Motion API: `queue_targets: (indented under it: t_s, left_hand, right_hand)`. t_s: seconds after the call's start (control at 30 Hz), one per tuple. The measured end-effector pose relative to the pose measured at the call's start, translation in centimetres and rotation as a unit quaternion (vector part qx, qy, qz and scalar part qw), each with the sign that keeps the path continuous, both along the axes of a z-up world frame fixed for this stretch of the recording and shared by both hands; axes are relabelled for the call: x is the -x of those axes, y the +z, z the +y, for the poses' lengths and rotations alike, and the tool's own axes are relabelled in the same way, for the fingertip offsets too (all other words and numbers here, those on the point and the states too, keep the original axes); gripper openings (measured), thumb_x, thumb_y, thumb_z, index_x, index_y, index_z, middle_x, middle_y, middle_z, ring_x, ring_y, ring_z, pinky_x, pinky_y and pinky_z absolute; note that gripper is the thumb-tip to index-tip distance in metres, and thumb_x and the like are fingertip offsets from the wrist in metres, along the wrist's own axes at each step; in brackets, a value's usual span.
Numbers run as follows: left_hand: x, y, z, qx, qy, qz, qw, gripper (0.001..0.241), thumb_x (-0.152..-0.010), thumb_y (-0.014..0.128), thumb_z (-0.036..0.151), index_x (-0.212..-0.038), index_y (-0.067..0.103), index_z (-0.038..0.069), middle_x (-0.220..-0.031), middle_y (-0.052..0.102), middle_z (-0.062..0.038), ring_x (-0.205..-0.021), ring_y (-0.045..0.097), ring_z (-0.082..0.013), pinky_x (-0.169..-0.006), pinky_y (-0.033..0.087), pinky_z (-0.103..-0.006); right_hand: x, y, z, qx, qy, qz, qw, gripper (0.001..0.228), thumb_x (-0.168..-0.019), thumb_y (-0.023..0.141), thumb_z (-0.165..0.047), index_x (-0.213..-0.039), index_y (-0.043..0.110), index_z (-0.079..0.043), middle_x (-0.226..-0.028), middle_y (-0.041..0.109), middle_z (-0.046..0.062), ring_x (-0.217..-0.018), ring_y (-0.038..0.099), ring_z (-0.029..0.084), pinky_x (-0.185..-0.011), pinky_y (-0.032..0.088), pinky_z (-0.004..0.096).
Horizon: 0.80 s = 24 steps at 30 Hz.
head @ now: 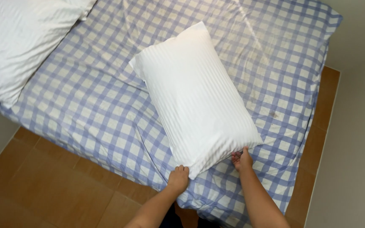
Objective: The person puts a white pillowcase onto a pillow on a bed with a blue and white checkered sheet. They insert the pillow into the case, adjust the fabric to fit the corners, and smooth the surface before placing the finished pillow against the headboard.
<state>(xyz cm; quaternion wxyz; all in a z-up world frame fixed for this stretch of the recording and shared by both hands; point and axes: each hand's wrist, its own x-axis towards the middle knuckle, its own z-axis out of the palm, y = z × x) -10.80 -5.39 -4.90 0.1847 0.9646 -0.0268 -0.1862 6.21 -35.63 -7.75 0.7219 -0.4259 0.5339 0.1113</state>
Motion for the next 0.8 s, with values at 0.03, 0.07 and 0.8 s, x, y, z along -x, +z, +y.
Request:
queue_targets:
  t_s: [0.03,0.07,0.8]
  left_hand:
    - [-0.4,0.6,-0.4,-0.002,0.010,-0.001,1.000,0.028,-0.085,0.065,0.015,-0.110,0.058,0.007,-0.112,0.060,-0.015,-0.109,0.059,-0.0349,-0.086,0.051,-0.0495]
    - [-0.7,1.2,-0.9,0.027,0.023,-0.020,0.999,0.024,-0.086,0.062,0.014,-0.108,0.058,0.005,-0.109,0.062,-0.016,-0.106,0.061,-0.0365,-0.086,0.051,-0.0500]
    - [4.9,1.1,-7.8,-0.060,0.128,0.089,0.986,0.019,-0.092,0.056,0.013,-0.110,0.059,0.006,-0.111,0.068,-0.018,-0.106,0.066,-0.0363,-0.090,0.053,-0.0480]
  right_hand:
    - [-0.5,0.4,0.0,-0.002,0.010,-0.001,1.000,0.050,-0.104,0.054,-0.053,-0.105,0.054,-0.003,-0.085,0.062,0.013,-0.071,0.063,0.023,-0.059,0.053,0.032]
    - [-1.0,0.7,0.0,0.003,0.041,-0.009,0.999,0.048,-0.102,0.054,-0.056,-0.104,0.053,-0.008,-0.084,0.060,0.009,-0.071,0.062,0.022,-0.059,0.052,0.033]
    - [3.0,0.8,-4.9,0.127,0.287,-0.109,0.943,0.017,-0.109,0.050,-0.027,-0.106,0.050,-0.010,-0.082,0.056,0.003,-0.069,0.064,0.019,-0.054,0.047,0.033]
